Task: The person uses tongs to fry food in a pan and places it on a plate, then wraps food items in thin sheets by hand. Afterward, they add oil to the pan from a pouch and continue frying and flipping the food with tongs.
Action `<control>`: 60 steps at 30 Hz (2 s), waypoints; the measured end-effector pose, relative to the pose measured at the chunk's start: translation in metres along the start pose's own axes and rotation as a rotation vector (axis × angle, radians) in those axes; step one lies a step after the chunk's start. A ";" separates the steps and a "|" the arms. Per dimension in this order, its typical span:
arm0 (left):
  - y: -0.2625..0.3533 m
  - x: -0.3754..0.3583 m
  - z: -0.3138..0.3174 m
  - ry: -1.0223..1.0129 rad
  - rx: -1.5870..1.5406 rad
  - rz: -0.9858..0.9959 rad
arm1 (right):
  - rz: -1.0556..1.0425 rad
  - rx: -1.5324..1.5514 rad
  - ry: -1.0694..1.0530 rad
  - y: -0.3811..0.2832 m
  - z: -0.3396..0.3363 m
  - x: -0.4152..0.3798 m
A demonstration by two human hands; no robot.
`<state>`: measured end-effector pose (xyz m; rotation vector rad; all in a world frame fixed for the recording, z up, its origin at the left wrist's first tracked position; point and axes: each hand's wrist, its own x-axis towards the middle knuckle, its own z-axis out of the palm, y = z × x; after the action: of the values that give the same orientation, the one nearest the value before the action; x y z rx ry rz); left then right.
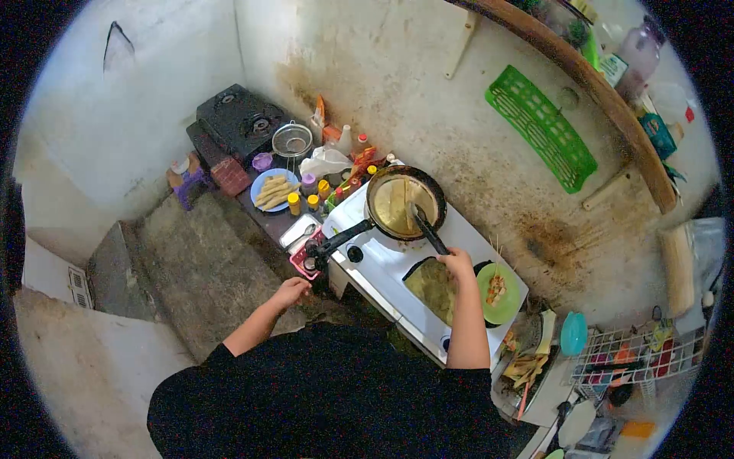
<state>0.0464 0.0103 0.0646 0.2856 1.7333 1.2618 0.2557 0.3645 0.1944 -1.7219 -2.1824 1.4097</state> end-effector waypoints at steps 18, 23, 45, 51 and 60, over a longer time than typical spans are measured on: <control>-0.011 0.015 0.001 -0.020 -0.002 0.002 | -0.139 -0.178 0.265 0.033 0.012 -0.013; 0.010 0.003 0.006 -0.038 0.034 -0.032 | -0.196 -0.577 0.331 -0.021 0.043 -0.069; -0.008 -0.021 -0.003 0.086 -0.033 -0.039 | -0.133 -0.768 0.289 -0.045 0.041 -0.064; -0.009 -0.025 0.019 0.034 0.055 -0.011 | -0.143 -0.237 0.030 -0.001 0.009 -0.017; 0.044 -0.043 0.031 -0.015 0.181 -0.121 | -0.174 -0.245 0.150 0.004 -0.001 -0.044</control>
<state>0.0797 0.0212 0.1244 0.2903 1.8271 1.0156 0.2764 0.3299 0.2138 -1.5943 -2.4336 0.9769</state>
